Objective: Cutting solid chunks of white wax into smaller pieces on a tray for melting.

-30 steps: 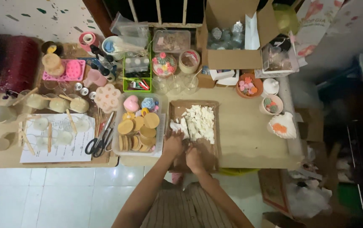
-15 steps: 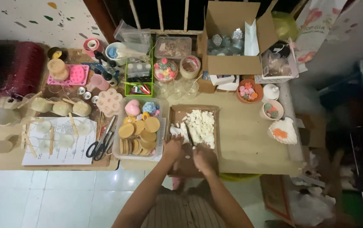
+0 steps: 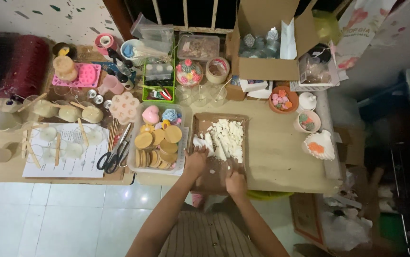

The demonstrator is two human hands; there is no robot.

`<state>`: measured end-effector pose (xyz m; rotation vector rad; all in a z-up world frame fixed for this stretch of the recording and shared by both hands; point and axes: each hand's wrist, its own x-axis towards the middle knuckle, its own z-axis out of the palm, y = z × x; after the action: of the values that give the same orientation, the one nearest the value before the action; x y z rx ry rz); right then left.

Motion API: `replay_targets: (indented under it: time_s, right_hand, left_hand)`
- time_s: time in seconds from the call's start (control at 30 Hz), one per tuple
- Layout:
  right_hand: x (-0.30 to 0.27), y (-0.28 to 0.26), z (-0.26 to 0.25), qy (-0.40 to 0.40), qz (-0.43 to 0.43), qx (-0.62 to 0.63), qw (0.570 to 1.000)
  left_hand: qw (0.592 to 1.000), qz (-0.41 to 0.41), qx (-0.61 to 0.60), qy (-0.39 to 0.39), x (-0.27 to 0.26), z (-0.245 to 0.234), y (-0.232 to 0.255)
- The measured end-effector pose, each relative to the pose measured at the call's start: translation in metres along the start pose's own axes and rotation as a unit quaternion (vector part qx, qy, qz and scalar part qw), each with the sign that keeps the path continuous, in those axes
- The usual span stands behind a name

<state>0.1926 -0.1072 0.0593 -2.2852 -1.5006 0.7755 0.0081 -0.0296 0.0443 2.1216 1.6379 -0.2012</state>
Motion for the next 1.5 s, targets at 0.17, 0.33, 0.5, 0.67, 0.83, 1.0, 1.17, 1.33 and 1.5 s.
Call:
replay_targets:
  time_s: [0.17,0.33,0.5,0.67,0.83,1.0,1.17,1.33,1.5]
  right_hand:
    - [0.035,0.048,0.046,-0.086,0.030,-0.047,0.995]
    - [0.033,0.037,0.022,-0.094,0.043,0.002,0.995]
    - [0.020,0.059,0.036,-0.107,-0.162,-0.175,0.965]
    - [0.012,0.056,0.048,0.250,-0.346,-0.136,0.894]
    - [0.032,0.044,0.021,-0.061,0.022,-0.069,0.996]
    - [0.022,0.014,-0.007,0.001,-0.172,0.010,0.985]
    - [0.006,0.037,0.009,0.002,-0.225,0.007,0.974]
    - [-0.004,0.022,0.009,0.075,-0.328,-0.009,0.942]
    - [-0.001,0.034,0.037,-0.179,-0.102,0.083,0.975]
  left_hand:
    - [0.999,0.004,0.027,0.023,0.003,0.010,-0.001]
    - [0.999,0.008,0.026,0.028,-0.001,0.002,-0.001]
    - [0.998,0.018,0.029,0.046,-0.007,-0.002,0.000]
    - [0.998,0.016,0.007,0.055,-0.011,-0.006,0.003]
    - [0.991,0.036,-0.017,0.125,-0.003,0.041,-0.006]
    - [0.986,-0.020,-0.128,0.103,-0.012,0.039,0.002]
    - [0.874,-0.093,-0.367,0.304,-0.042,-0.035,0.009]
    - [0.855,-0.171,-0.403,0.279,-0.057,-0.041,0.023]
    - [0.840,-0.184,-0.436,0.265,-0.036,-0.006,0.032]
